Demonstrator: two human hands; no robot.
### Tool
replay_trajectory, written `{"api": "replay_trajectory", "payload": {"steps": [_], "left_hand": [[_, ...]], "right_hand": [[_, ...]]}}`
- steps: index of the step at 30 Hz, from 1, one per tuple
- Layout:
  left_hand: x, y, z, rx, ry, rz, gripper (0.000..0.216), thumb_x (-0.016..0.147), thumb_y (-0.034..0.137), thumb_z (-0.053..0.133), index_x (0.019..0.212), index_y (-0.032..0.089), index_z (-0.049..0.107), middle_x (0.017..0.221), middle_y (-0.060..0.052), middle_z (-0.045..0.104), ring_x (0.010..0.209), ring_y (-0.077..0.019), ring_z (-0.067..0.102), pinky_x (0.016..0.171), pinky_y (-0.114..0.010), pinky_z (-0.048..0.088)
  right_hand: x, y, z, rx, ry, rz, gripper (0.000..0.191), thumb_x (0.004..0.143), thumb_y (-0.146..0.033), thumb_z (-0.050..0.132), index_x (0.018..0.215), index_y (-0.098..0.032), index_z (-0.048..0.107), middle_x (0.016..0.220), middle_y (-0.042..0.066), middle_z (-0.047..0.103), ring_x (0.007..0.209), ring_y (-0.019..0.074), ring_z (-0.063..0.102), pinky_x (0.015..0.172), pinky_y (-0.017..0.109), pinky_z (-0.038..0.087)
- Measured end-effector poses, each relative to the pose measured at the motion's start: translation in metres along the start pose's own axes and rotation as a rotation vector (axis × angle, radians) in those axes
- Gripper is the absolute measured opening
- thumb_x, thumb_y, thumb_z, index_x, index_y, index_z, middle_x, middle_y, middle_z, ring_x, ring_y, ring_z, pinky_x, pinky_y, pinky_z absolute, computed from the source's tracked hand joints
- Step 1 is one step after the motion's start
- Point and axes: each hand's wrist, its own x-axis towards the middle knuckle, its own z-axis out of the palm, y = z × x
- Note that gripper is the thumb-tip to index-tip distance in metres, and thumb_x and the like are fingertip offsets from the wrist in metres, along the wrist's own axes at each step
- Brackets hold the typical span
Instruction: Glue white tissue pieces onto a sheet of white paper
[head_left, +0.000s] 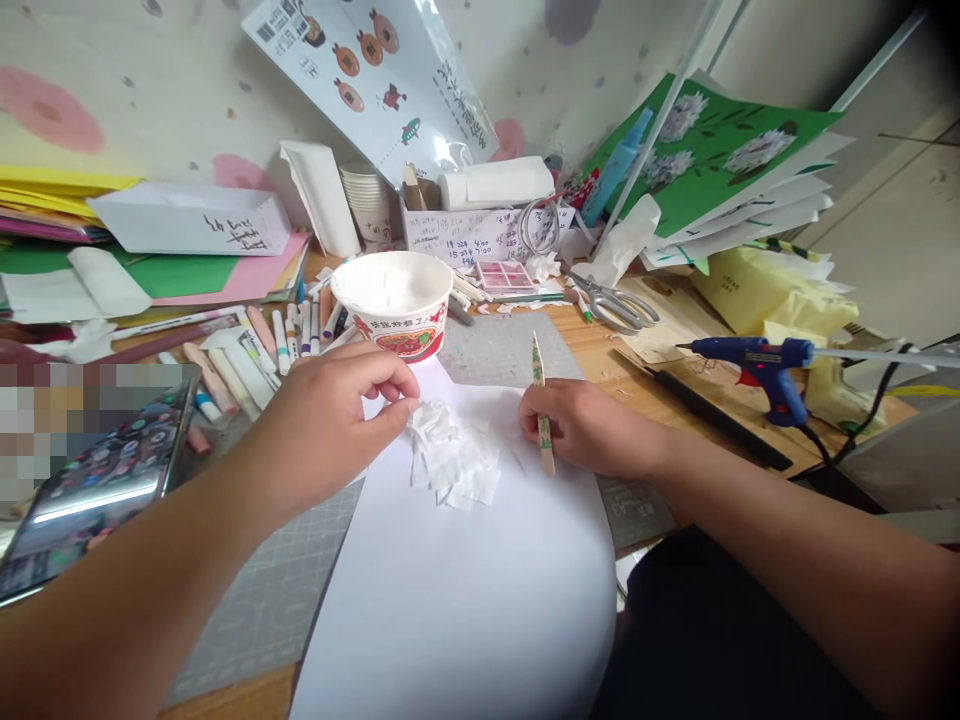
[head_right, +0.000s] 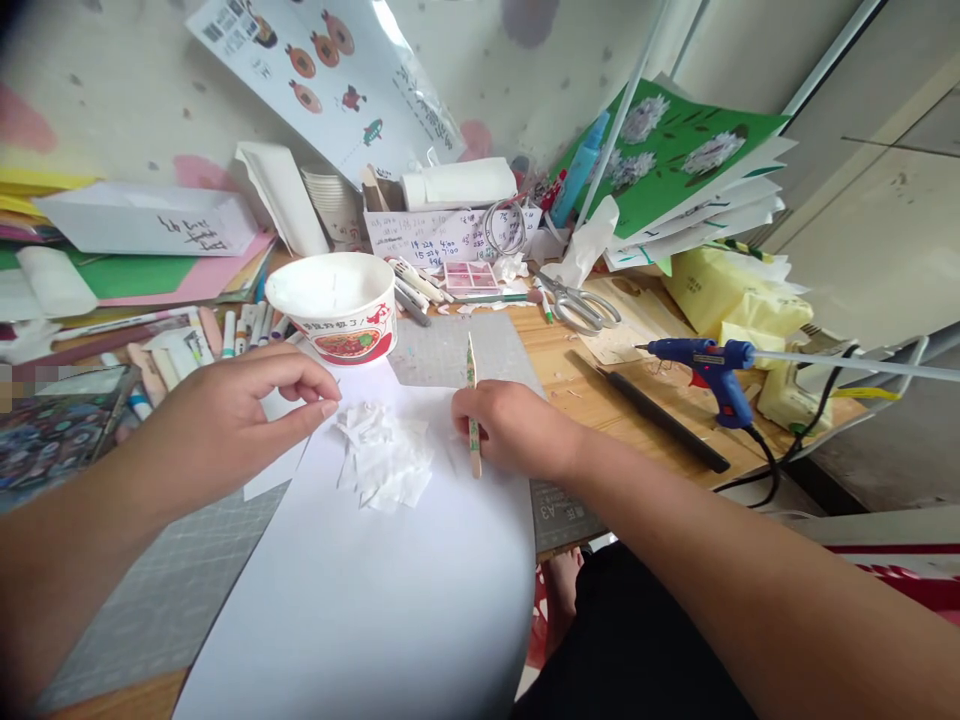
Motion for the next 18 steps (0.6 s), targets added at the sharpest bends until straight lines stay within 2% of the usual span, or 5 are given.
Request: {"api": "replay_trajectory", "payload": {"steps": [2, 7, 9, 12, 18], "left_hand": [[0.0, -0.003, 0.002, 0.0, 0.018, 0.02, 0.013, 0.08, 0.029, 0.053, 0.071, 0.025, 0.061, 0.082, 0.001, 0.064, 0.079, -0.018, 0.058, 0.067, -0.029, 0.042], [0.001, -0.006, 0.005, 0.009, 0.021, 0.03, 0.012, 0.079, 0.029, 0.052, 0.071, 0.027, 0.062, 0.081, 0.001, 0.065, 0.078, -0.0181, 0.059, 0.066, -0.029, 0.041], [0.001, -0.006, 0.005, 0.006, 0.02, 0.045, 0.012, 0.079, 0.028, 0.052, 0.071, 0.027, 0.062, 0.082, 0.001, 0.065, 0.078, -0.018, 0.059, 0.066, -0.029, 0.041], [0.001, -0.007, 0.005, 0.003, 0.021, 0.052, 0.012, 0.079, 0.028, 0.052, 0.072, 0.026, 0.063, 0.082, 0.002, 0.065, 0.078, -0.0177, 0.059, 0.067, -0.029, 0.042], [0.001, -0.005, 0.005, 0.0, -0.006, 0.072, 0.012, 0.08, 0.028, 0.053, 0.076, 0.024, 0.062, 0.083, 0.0, 0.065, 0.078, -0.018, 0.058, 0.068, -0.03, 0.042]], "right_hand": [[-0.001, 0.002, -0.001, 0.054, 0.001, 0.01, 0.027, 0.063, 0.008, 0.054, 0.071, -0.017, 0.058, 0.072, 0.0, 0.061, 0.062, 0.0115, 0.052, 0.06, 0.021, 0.04], [-0.002, 0.005, -0.005, 0.117, 0.003, -0.116, 0.023, 0.069, -0.011, 0.073, 0.08, -0.018, 0.055, 0.105, 0.008, 0.067, 0.088, 0.0185, 0.059, 0.075, 0.028, 0.046], [-0.002, 0.003, -0.006, 0.061, -0.033, -0.114, 0.02, 0.071, -0.013, 0.072, 0.082, -0.018, 0.056, 0.1, 0.008, 0.067, 0.085, 0.0191, 0.057, 0.075, 0.029, 0.045], [0.0, 0.0, -0.003, -0.003, -0.037, -0.069, 0.02, 0.069, -0.001, 0.062, 0.08, -0.017, 0.058, 0.085, 0.006, 0.064, 0.076, 0.0169, 0.055, 0.069, 0.026, 0.043], [0.004, 0.007, 0.009, 0.041, 0.138, -0.069, 0.023, 0.063, 0.004, 0.051, 0.068, -0.017, 0.056, 0.068, 0.001, 0.057, 0.063, 0.0134, 0.049, 0.06, 0.023, 0.036]]}}
